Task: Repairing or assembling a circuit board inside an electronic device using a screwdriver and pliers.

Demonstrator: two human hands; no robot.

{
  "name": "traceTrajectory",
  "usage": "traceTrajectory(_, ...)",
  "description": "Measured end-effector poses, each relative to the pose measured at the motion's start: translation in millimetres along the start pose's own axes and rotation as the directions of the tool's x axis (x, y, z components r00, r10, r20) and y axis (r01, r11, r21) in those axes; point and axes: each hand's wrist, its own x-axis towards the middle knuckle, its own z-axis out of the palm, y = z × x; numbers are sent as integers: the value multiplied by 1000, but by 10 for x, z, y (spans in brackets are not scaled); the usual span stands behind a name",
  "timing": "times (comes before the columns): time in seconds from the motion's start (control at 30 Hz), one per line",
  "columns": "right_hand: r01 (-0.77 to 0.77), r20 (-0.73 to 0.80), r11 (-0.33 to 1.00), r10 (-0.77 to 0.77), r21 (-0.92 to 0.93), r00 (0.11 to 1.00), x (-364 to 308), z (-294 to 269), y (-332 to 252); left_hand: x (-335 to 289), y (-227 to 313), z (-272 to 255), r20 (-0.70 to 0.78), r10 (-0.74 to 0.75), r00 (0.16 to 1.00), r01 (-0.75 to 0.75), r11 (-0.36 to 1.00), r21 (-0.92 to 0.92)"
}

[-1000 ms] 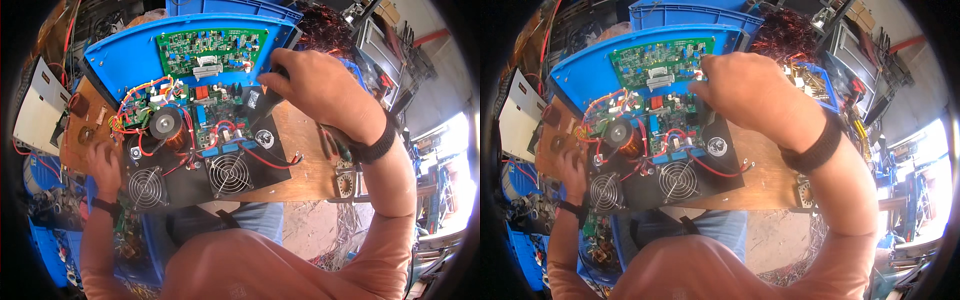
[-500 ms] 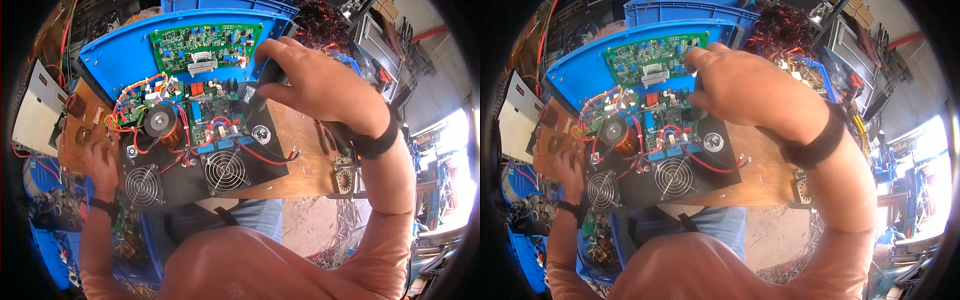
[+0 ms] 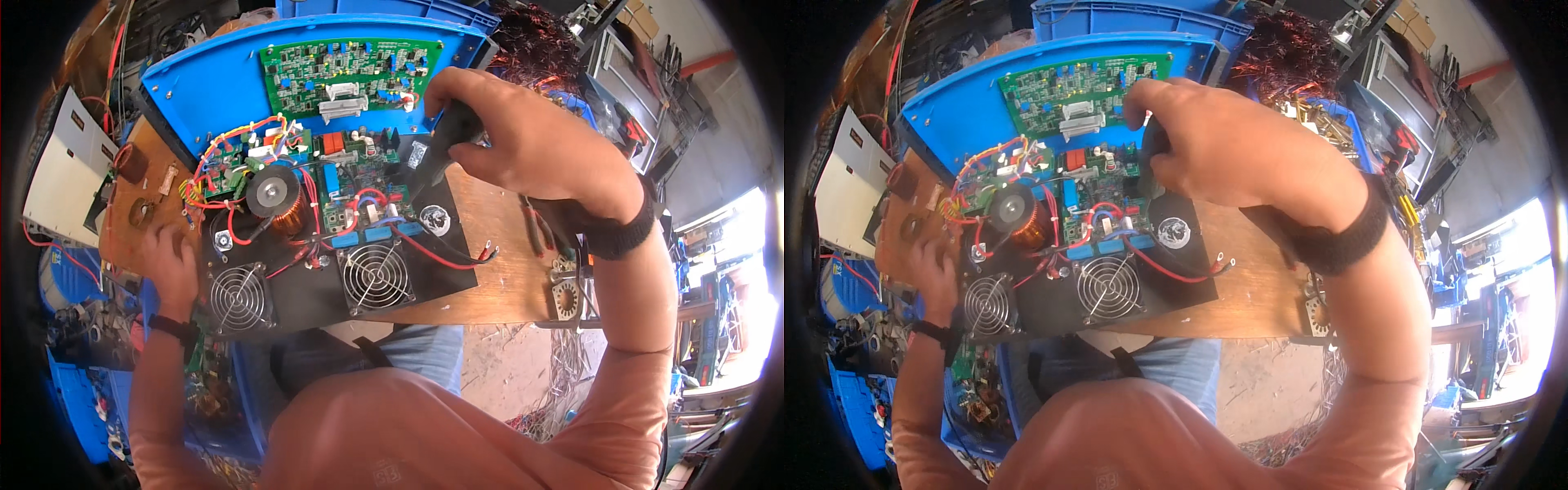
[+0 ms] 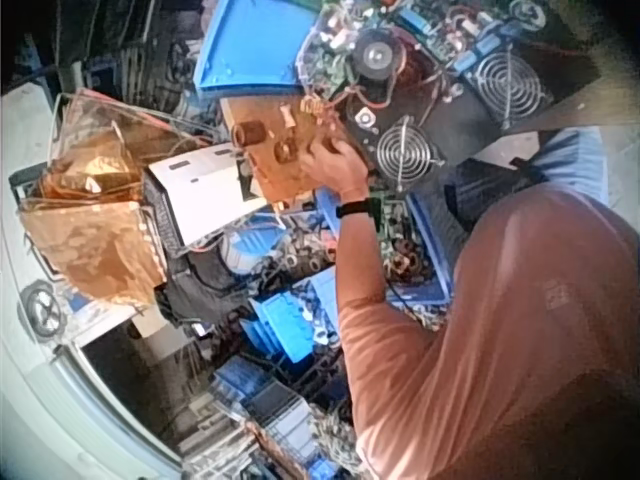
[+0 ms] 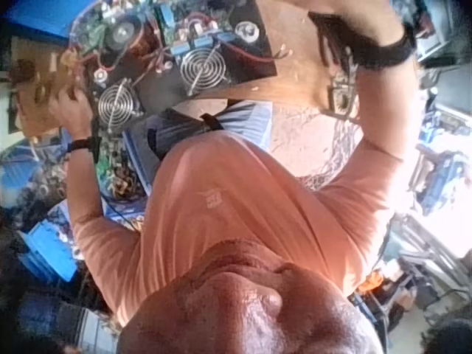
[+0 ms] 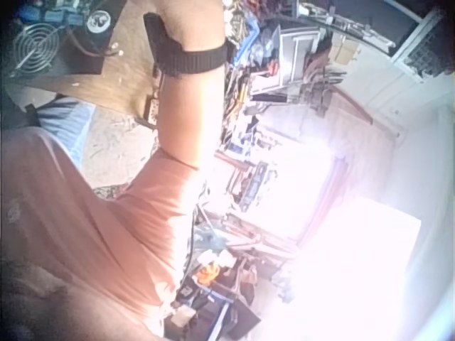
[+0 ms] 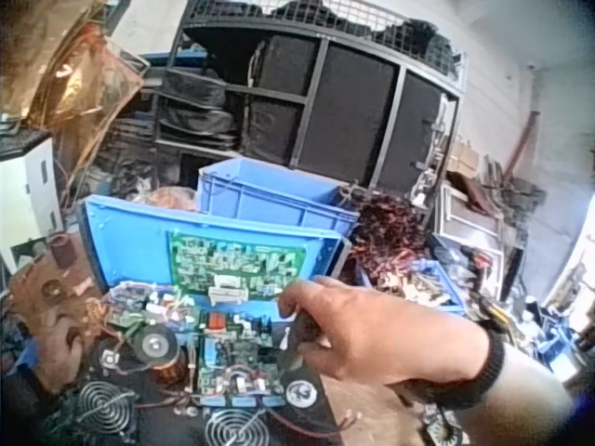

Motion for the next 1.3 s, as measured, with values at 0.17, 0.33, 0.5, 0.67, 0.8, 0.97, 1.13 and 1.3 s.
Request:
traceTrajectory(0.17, -337, 58, 885, 373, -320, 926, 147, 28, -93, -1, -23, 3, -20, 41, 999, -41, 999, -1)
traceTrajectory(0.33, -152, -52, 975, 145, -163, 988, 53, 65, -46, 11, 19, -8, -15, 38, 999, -38, 999, 0)
traceTrajectory(0.5, -143, 36, 983, 148, -116, 988, 42, -2, -10, -13, -1, 2, -19, 28, 999, -28, 1000, -12)
traceTrajectory(0.67, -144, -62, 936, 131, -320, 989, 79, 78, -37, -1, 21, -3, -22, 36, 999, -37, 999, -20)
traceTrajectory(0.8, -105, 27, 976, 112, -192, 993, 59, -34, -54, 10, -16, 33, -26, 37, 999, -38, 999, -13)
traceTrajectory(0.97, -487, 224, 782, 593, -388, 773, 330, -212, -588, 12, -47, 74, -17, 27, 999, -27, 1000, 13)
traceTrajectory(1.13, -289, -10, 914, 299, -283, 954, 59, -82, -736, -1, -75, 32, 12, 21, 1000, -21, 1000, 11)
traceTrajectory(1.3, -555, 20, 760, 596, -336, 803, 134, -189, -709, 24, -52, 103, -32, 85, 996, -84, 996, 29)
